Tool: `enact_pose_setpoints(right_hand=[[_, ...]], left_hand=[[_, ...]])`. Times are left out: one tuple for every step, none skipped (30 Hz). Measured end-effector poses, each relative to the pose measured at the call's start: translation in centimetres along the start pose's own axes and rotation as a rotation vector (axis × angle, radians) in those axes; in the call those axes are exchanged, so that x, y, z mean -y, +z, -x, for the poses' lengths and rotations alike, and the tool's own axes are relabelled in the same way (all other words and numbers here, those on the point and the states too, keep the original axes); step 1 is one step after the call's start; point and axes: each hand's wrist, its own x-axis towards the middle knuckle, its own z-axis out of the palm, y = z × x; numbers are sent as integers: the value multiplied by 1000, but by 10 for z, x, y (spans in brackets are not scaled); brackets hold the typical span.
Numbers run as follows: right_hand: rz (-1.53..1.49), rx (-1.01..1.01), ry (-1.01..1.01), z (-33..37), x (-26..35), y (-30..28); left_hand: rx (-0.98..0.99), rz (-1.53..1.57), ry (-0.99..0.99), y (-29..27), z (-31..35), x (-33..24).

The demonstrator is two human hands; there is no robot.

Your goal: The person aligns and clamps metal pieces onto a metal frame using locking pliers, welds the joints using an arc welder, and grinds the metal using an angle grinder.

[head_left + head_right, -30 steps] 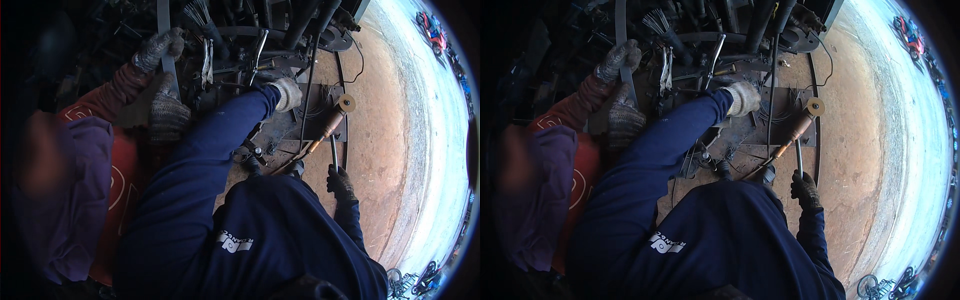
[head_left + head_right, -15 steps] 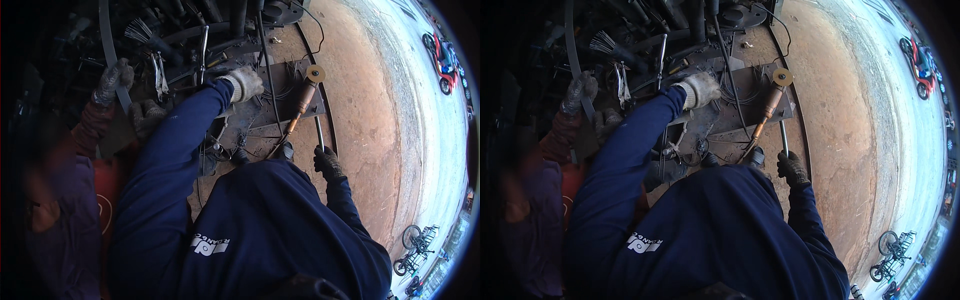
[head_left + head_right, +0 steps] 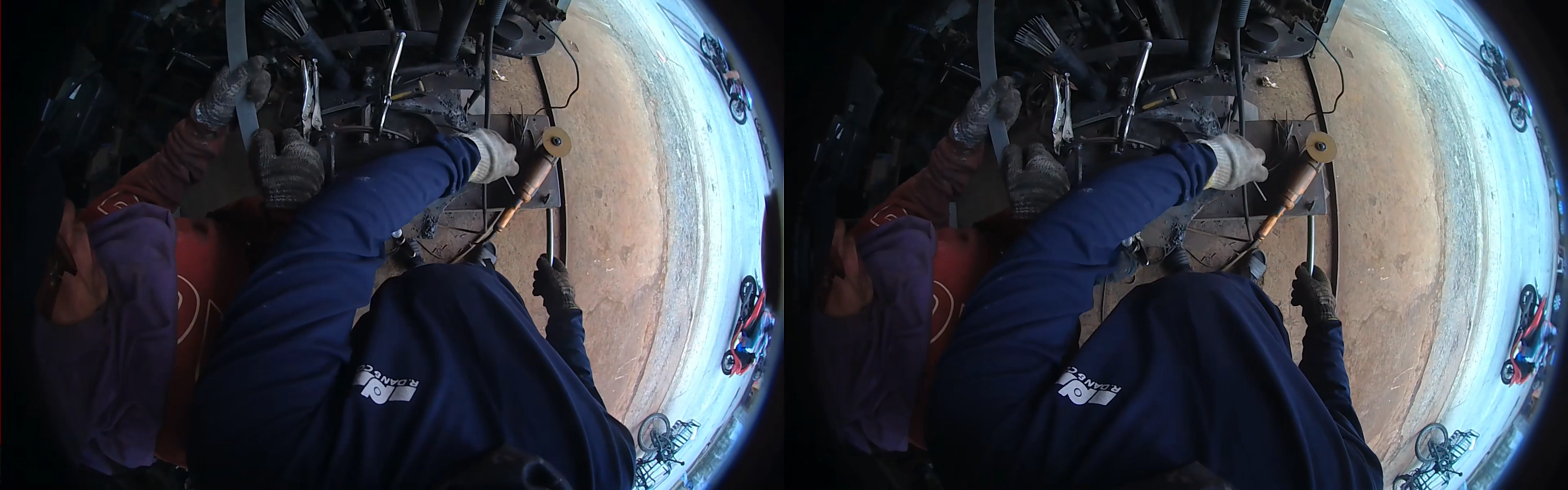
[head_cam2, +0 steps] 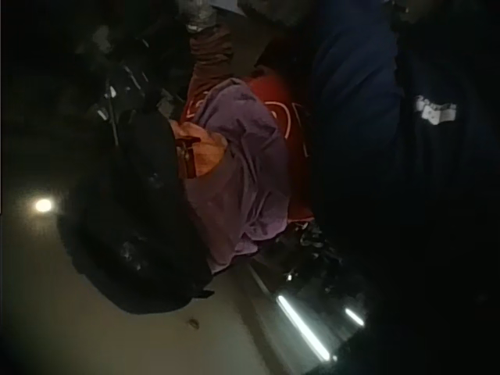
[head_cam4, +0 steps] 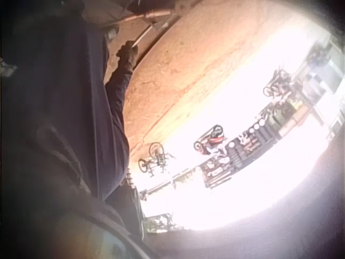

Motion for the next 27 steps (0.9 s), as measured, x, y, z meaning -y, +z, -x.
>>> enact_pose_setpoints(right_hand=[[-7, 15, -11, 6, 7, 2], [-15, 28, -23, 11, 14, 5], [-21, 27, -27, 16, 22, 8], [-68, 66, -59, 17, 24, 9], [-82, 79, -55, 20, 36, 16], [-120, 100, -73, 24, 45, 21], [-219, 161, -102, 23, 50, 26], [-302, 216, -160, 19, 52, 28], [-374, 295, -217, 12, 56, 31], [-384, 279, -218, 12, 67, 37], [-480, 333, -256, 22, 86, 43], [-575, 391, -295, 31, 104, 50], [-584, 389, -295, 38, 122, 56], [-608, 496, -356, 46, 139, 60], [-626, 613, -419, 51, 150, 67], [-626, 620, -420, 52, 156, 75], [-642, 705, -408, 51, 161, 82], [-670, 767, -398, 51, 165, 83], [-694, 789, -380, 56, 168, 83], [-687, 801, -381, 64, 170, 90], [-691, 801, -395, 71, 171, 98], [-705, 790, -411, 75, 172, 101], [-644, 733, -428, 77, 173, 103], [-650, 721, -429, 77, 174, 100], [-580, 670, -421, 78, 175, 101], [-510, 617, -412, 80, 176, 102], [-508, 623, -412, 81, 178, 102]], left_hand=[[-121, 104, -34, -8, 3, 2], [-240, 211, -65, -15, 8, 6], [-321, 208, -143, -25, 12, 12], [-399, 209, -219, -28, 16, 19], [-628, 331, -236, -24, 20, 34], [-856, 459, -252, -21, 25, 47], [-852, 979, -252, -24, 29, 52], [-794, 1496, -244, -34, 34, 55], [-777, 1690, -180, -38, 39, 56], [-750, 1884, -118, -37, 43, 55], [-766, 1958, -30, -37, 45, 51], [-752, 1956, -19, -38, 44, 46], [-741, 2036, 69, -38, 45, 41], [-729, 2117, 162, -37, 45, 39], [-722, 2234, 458, -21, 42, 48], [-728, 2229, 453, -6, 36, 56], [-731, 2470, 386, 8, 29, 64], [-747, 2459, 371, -8, 33, 52], [-761, 2448, 355, -27, 37, 40], [-777, 2442, 351, -21, 38, 43], [-797, 2422, 459, -13, 37, 47], [-798, 2403, 569, -15, 36, 45], [-798, 2401, 568, -14, 39, 42], [-801, 2373, 670, -26, 43, 31], [-821, 2336, 761, -32, 50, 25], [-822, 2336, 759, -31, 50, 25], [-780, 2366, 788, -27, 52, 27]])
